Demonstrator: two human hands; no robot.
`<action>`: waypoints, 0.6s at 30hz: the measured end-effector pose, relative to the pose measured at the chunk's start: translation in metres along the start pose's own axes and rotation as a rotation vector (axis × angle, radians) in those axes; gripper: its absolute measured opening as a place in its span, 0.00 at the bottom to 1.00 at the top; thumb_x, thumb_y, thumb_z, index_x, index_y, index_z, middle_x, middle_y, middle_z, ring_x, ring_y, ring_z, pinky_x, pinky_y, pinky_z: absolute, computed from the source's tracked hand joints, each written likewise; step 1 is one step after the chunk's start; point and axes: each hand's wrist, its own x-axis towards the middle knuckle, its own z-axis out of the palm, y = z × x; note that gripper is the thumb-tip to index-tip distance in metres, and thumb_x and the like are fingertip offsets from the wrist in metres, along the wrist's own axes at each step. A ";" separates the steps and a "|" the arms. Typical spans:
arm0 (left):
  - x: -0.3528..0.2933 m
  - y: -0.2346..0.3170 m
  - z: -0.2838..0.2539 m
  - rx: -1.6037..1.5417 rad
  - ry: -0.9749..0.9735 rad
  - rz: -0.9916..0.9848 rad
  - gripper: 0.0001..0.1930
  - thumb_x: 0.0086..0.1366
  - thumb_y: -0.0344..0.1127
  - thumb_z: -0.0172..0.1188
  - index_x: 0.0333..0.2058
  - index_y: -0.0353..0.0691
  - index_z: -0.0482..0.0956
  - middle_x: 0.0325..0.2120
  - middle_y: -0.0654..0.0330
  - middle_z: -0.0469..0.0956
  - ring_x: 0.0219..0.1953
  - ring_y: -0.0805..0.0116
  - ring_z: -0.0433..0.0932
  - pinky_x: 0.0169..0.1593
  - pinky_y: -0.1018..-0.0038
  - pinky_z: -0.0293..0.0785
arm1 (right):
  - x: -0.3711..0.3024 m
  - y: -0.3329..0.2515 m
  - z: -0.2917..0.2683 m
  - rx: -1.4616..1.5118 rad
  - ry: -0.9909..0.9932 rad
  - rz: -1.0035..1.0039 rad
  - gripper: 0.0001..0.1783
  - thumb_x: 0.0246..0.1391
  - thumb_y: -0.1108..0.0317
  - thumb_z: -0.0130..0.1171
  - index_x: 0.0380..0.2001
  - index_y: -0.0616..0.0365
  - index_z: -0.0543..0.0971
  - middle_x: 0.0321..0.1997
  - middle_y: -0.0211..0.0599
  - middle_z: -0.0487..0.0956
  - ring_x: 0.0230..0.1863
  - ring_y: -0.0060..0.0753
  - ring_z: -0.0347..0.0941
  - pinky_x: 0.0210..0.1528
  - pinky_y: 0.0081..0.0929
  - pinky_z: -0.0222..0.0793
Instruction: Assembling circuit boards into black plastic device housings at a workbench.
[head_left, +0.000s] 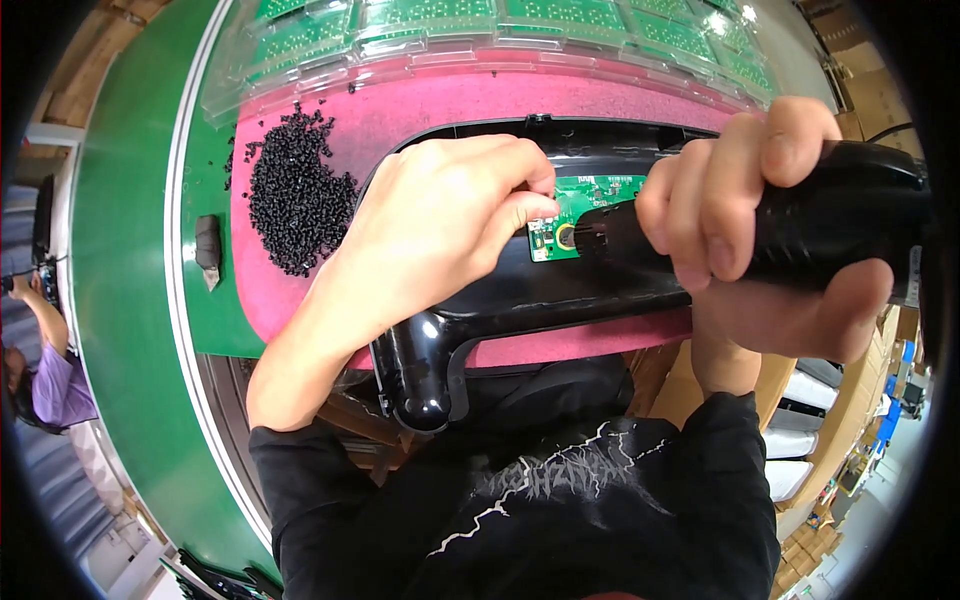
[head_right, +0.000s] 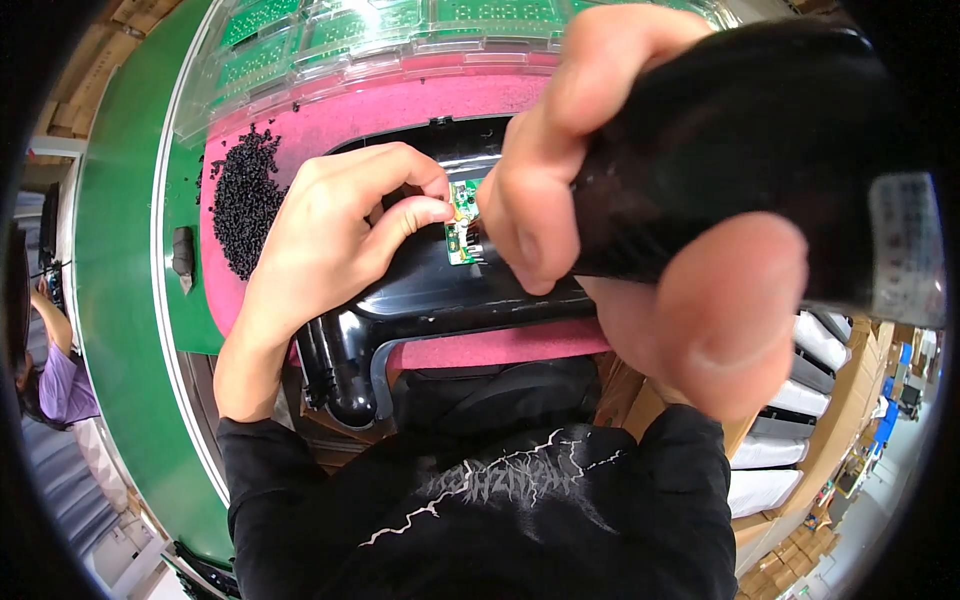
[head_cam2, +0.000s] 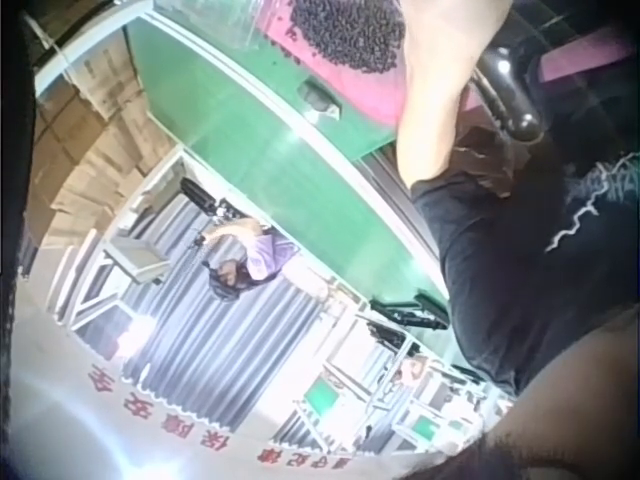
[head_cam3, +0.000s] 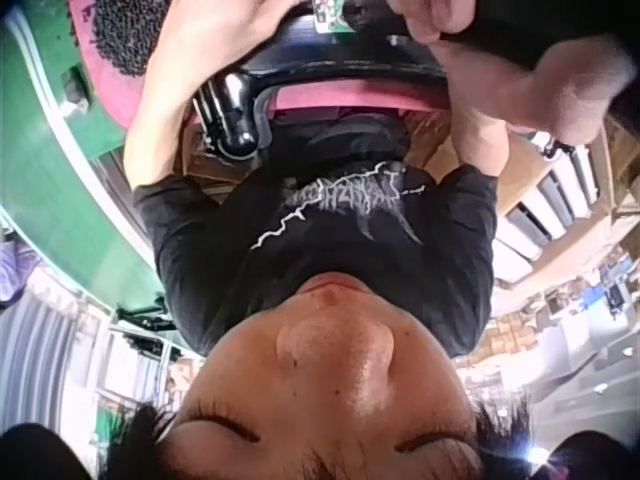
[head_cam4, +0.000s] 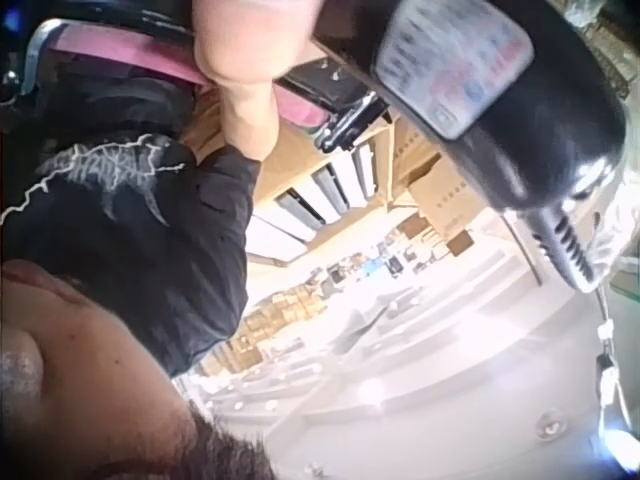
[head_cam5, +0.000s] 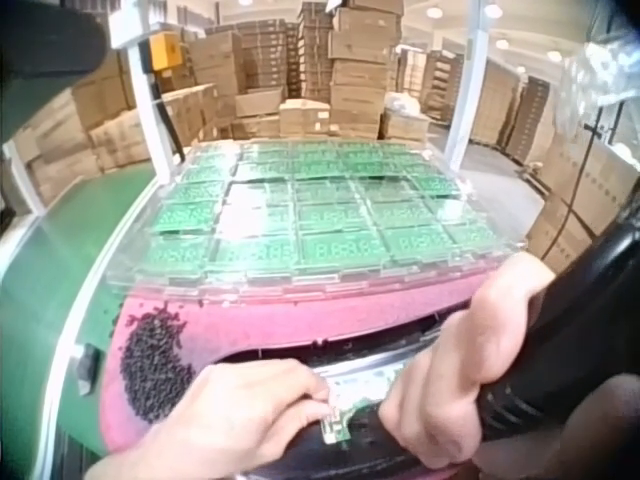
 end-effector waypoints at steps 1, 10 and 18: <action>0.000 -0.001 0.000 0.000 0.002 -0.003 0.05 0.61 0.27 0.64 0.32 0.33 0.78 0.27 0.54 0.80 0.29 0.55 0.80 0.34 0.68 0.76 | -0.003 -0.004 -0.003 -0.001 0.012 0.008 0.38 0.49 0.31 0.61 0.48 0.52 0.67 0.24 0.23 0.72 0.18 0.19 0.67 0.25 0.22 0.64; -0.002 -0.003 0.005 0.020 0.067 -0.013 0.05 0.63 0.30 0.62 0.34 0.34 0.79 0.28 0.51 0.81 0.32 0.51 0.81 0.36 0.65 0.77 | -0.003 0.004 0.019 -0.020 0.088 0.072 0.40 0.46 0.32 0.67 0.45 0.53 0.67 0.22 0.23 0.72 0.17 0.20 0.67 0.22 0.21 0.63; -0.006 -0.003 0.006 0.029 0.050 0.021 0.07 0.58 0.31 0.66 0.32 0.36 0.77 0.27 0.54 0.79 0.31 0.56 0.82 0.34 0.65 0.77 | 0.006 0.006 0.038 -0.065 0.031 0.098 0.37 0.44 0.33 0.70 0.37 0.51 0.66 0.20 0.23 0.72 0.15 0.20 0.66 0.21 0.21 0.62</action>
